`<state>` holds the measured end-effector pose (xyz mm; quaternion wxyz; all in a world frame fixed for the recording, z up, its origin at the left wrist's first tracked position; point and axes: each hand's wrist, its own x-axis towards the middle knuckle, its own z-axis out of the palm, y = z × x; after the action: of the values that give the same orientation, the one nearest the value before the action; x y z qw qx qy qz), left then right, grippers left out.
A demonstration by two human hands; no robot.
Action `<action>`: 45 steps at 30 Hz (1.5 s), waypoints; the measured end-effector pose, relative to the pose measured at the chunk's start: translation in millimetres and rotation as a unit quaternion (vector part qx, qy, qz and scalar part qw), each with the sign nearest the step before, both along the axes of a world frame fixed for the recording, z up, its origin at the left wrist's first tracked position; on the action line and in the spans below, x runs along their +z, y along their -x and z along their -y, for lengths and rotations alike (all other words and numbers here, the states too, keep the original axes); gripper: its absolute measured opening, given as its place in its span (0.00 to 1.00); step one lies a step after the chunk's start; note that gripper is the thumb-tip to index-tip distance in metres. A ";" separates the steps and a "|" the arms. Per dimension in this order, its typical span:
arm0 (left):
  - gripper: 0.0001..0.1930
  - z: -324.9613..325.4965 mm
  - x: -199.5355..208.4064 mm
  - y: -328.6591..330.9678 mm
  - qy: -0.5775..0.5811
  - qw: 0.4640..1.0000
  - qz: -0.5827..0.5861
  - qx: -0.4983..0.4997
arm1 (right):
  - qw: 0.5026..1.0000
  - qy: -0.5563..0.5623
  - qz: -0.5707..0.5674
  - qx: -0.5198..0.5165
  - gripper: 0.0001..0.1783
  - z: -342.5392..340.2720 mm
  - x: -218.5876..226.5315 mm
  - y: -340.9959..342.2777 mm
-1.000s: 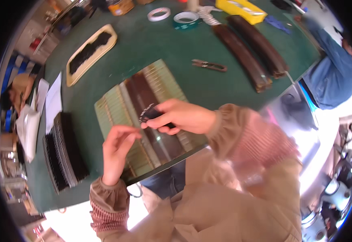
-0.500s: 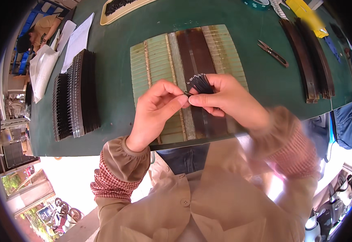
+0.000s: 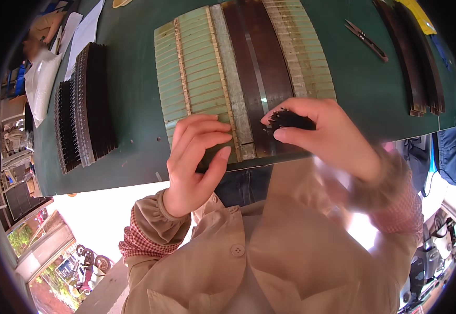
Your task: Assembling electronic components by manually inserting small pins into a strip template.
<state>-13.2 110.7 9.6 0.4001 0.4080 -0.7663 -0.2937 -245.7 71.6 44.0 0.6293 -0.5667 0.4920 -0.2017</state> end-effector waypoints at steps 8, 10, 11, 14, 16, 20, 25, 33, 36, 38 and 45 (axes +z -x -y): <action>0.10 -24.4 -10.1 -4.2 0.032 0.998 0.054 0.031 | 0.976 0.198 -0.067 0.058 0.12 -6.9 -13.9 -3.1; 0.10 -24.8 -10.9 -3.1 0.037 0.997 0.050 0.038 | 0.977 0.194 -0.068 0.050 0.12 -8.9 -15.8 -4.2; 0.10 -25.1 -11.6 -3.3 0.037 0.997 0.050 0.038 | 0.978 0.191 -0.069 0.041 0.12 -9.8 -15.9 -4.8; 0.12 -25.4 -13.0 -2.8 0.050 0.996 0.062 0.032 | 0.970 0.216 -0.096 0.050 0.11 -11.9 -14.4 -7.5; 0.17 -27.0 -11.7 -0.3 0.061 0.991 0.113 0.023 | 0.964 0.230 -0.118 0.056 0.11 -14.2 -14.2 -8.5; 0.22 -31.6 -14.8 9.4 0.108 0.974 0.198 0.012 | 0.945 0.277 -0.166 0.059 0.10 -21.9 -16.1 -11.9; 0.23 -34.3 -8.8 9.2 0.072 0.973 0.221 0.000 | 0.917 0.334 -0.213 0.053 0.09 -26.1 -12.8 -9.1; 0.14 -16.1 4.7 11.5 -0.094 0.996 -0.009 0.005 | 0.995 0.089 0.043 -0.031 0.06 -10.6 -9.8 0.6; 0.08 -9.8 4.0 24.1 -0.129 0.986 -0.105 -0.007 | 0.992 0.103 0.065 0.043 0.11 -7.6 -11.6 -7.2; 0.06 -8.0 -0.9 25.2 -0.158 0.976 -0.152 -0.003 | 0.993 0.087 0.081 0.025 0.15 -7.1 -9.2 -9.3; 0.08 -6.7 0.6 27.5 -0.177 0.967 -0.180 0.007 | 0.996 0.043 0.079 0.017 0.15 -5.6 -14.4 -8.0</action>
<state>-40.8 117.4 10.2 0.4547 0.4180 -0.6144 -0.4909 -237.7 77.3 29.6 0.6447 -0.5836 0.4219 -0.2566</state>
